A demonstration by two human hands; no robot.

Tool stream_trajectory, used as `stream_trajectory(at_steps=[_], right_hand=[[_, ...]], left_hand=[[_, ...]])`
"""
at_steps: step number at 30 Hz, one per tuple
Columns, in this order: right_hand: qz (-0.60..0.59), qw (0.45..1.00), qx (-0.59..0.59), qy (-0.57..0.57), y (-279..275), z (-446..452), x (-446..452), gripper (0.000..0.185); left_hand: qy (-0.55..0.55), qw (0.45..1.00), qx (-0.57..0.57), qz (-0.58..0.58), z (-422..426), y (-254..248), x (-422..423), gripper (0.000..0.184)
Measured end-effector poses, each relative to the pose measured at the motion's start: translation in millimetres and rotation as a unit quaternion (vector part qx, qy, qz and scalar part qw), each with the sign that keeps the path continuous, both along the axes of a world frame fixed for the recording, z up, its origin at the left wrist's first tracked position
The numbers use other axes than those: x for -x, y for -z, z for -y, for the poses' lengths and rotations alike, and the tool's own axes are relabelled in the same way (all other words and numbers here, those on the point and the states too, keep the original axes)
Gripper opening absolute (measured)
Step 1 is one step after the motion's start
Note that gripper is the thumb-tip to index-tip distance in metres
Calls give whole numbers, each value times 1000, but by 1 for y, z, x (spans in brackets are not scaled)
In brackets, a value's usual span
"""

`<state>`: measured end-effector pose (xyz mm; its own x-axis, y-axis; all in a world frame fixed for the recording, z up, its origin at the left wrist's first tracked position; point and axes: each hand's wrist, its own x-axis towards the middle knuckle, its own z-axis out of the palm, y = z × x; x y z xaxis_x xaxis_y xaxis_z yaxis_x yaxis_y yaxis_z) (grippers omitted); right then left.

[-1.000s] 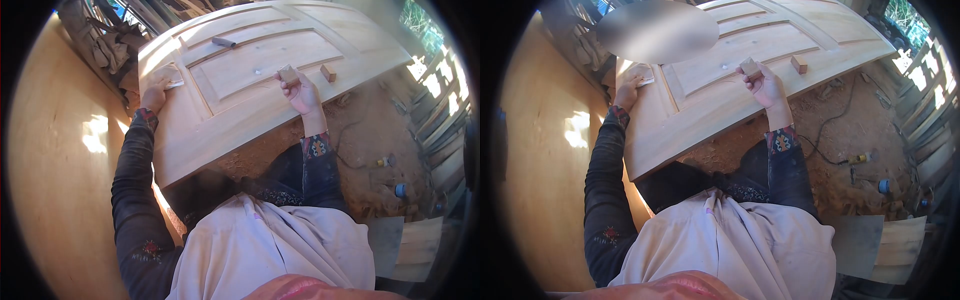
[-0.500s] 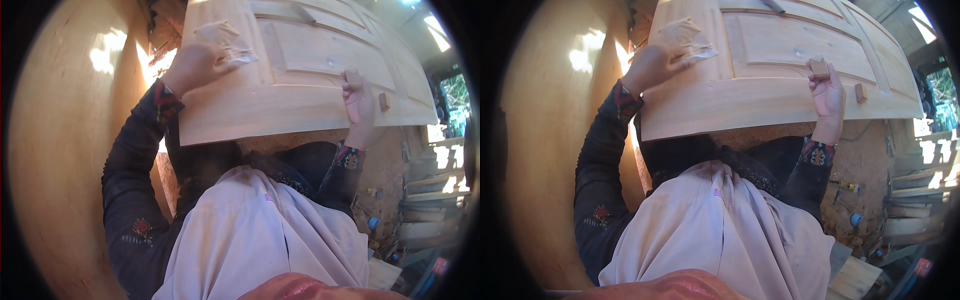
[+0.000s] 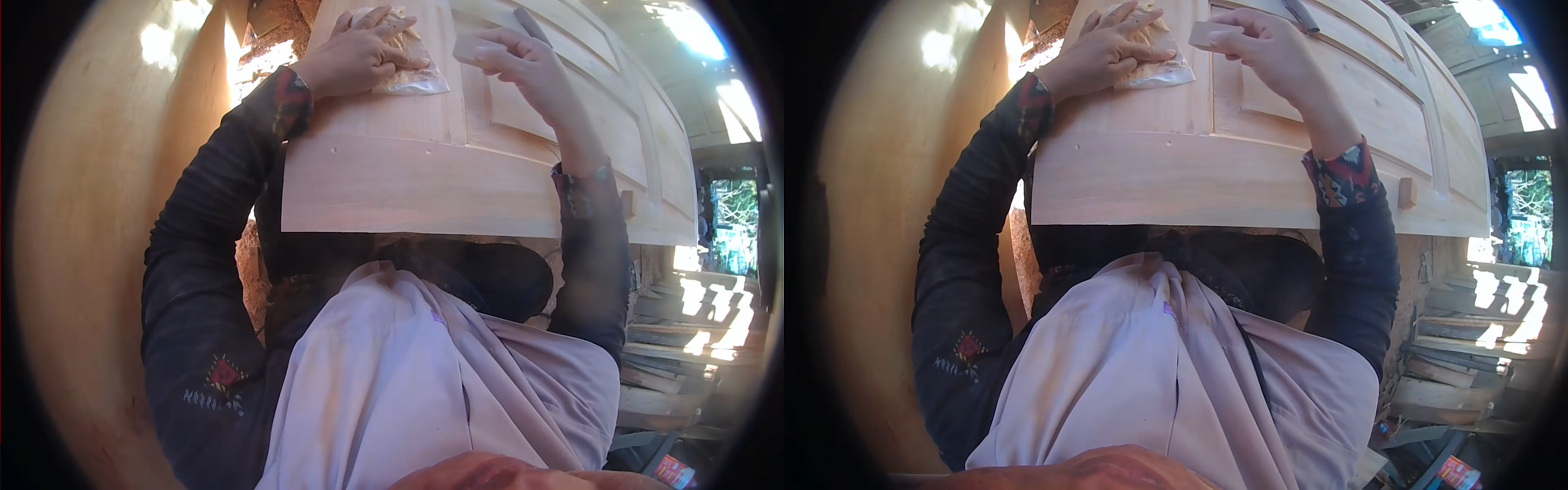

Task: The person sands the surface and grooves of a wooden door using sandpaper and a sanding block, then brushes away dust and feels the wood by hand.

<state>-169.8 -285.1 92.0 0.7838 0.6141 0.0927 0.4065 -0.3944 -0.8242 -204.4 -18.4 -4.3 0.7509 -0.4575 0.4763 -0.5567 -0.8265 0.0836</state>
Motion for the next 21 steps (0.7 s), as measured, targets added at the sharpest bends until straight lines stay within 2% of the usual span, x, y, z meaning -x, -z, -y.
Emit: stream_trajectory(at_steps=[2, 4, 6, 8, 10, 13, 14, 17, 20, 21], right_hand=[[38, 998, 10, -40, 15, -9, -9, 36], [70, 996, 23, -50, 27, -16, -15, 34], [42, 998, -10, -54, 36, -18, -19, 33], [13, 998, -33, -43, 43, -17, -24, 32], [-17, 999, -46, -15, 48, -14, -31, 31], [-17, 1000, 6, 16, 41, -13, -30, 29], [-7, 1000, -17, 2, 43, -13, -30, 29], [20, 997, -66, -24, 47, -17, -25, 28], [36, 997, -72, -15, 46, -17, -21, 28], [39, 997, -67, -6, 47, -14, -24, 28]], left_hand=[[27, 999, 27, -1, 0, -11, 9, 28], [95, 994, -44, -44, 1, -53, 17, 25], [110, 993, -43, -10, 1, -50, 17, 24], [66, 992, 32, 107, 2, -15, 13, 22], [104, 989, 35, 100, 12, -46, 26, 9], [139, 981, 44, 126, 19, -63, 31, 13], [147, 978, 47, 141, 20, -65, 31, 14], [110, 989, 48, 85, 22, -72, 26, 13], [271, 923, 218, 163, 18, -62, 16, 14], [245, 947, 182, 104, 15, -60, 21, 12]])
